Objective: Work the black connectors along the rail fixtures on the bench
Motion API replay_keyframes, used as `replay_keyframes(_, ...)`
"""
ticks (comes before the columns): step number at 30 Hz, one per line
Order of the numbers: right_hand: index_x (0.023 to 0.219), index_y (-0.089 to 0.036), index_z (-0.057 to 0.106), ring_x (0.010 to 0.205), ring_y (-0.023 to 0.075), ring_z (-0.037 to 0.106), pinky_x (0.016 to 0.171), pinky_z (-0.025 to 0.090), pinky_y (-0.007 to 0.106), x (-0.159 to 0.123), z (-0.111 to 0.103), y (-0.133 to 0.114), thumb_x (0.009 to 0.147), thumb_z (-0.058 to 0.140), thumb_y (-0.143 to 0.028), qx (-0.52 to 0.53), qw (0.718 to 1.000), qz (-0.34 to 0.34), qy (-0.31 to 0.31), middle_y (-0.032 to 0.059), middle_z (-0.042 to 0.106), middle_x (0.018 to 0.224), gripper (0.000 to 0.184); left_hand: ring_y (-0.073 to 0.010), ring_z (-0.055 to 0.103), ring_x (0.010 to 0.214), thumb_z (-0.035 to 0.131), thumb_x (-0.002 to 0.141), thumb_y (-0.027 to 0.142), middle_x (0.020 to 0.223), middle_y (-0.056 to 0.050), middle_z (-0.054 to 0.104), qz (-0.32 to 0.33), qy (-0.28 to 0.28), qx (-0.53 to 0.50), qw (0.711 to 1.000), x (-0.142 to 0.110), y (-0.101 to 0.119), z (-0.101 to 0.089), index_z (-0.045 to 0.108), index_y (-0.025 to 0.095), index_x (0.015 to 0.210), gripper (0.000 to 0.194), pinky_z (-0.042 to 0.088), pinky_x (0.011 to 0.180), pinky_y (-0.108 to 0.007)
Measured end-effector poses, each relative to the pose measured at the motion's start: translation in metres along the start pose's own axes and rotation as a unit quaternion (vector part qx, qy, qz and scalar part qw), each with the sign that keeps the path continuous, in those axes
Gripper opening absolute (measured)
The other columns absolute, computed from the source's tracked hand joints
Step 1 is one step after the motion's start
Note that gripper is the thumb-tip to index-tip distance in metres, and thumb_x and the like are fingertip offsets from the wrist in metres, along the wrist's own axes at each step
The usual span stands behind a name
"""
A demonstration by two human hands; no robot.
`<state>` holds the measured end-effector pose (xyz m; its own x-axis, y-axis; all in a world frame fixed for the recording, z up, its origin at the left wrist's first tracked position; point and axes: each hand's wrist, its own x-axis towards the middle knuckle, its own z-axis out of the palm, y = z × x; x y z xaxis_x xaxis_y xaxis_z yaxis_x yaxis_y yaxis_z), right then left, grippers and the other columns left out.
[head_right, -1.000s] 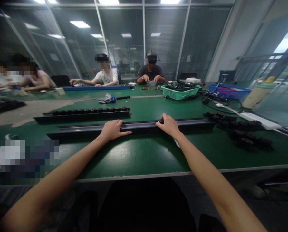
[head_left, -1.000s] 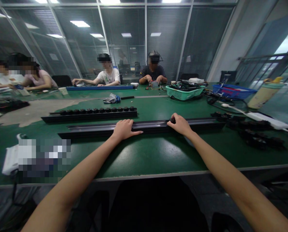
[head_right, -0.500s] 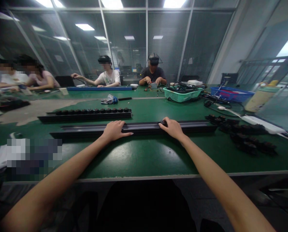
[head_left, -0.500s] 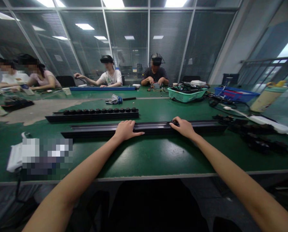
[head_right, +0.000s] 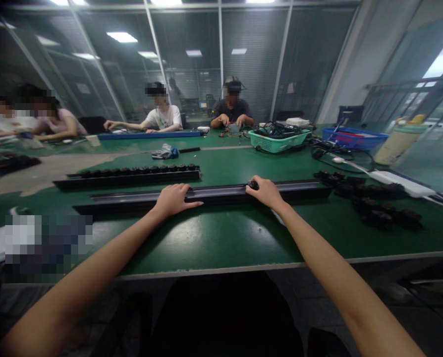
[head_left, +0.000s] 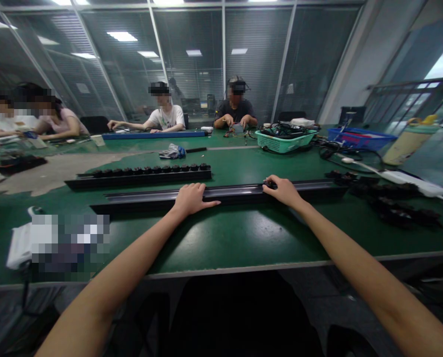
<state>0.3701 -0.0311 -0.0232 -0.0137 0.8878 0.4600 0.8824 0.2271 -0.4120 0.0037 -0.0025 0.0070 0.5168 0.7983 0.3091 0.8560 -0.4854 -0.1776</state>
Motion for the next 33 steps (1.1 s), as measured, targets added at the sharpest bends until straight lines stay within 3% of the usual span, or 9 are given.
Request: replay_keyframes(33, 0.089, -0.022, 0.063, 0.088, 0.0249, 0.064, 0.083, 0.049, 0.038, 0.002, -0.018, 0.029, 0.082, 0.064, -0.044, 0.014, 1.000, 0.021, -0.002, 0.0085, 0.072, 0.094, 0.023, -0.0337, 0.069, 0.105, 0.035, 0.082, 0.097, 0.113, -0.017, 0.075, 0.003, 0.003, 0.000, 1.000, 0.001, -0.001, 0.001, 0.069, 0.018, 0.113, 0.091, 0.047, 0.089, -0.041)
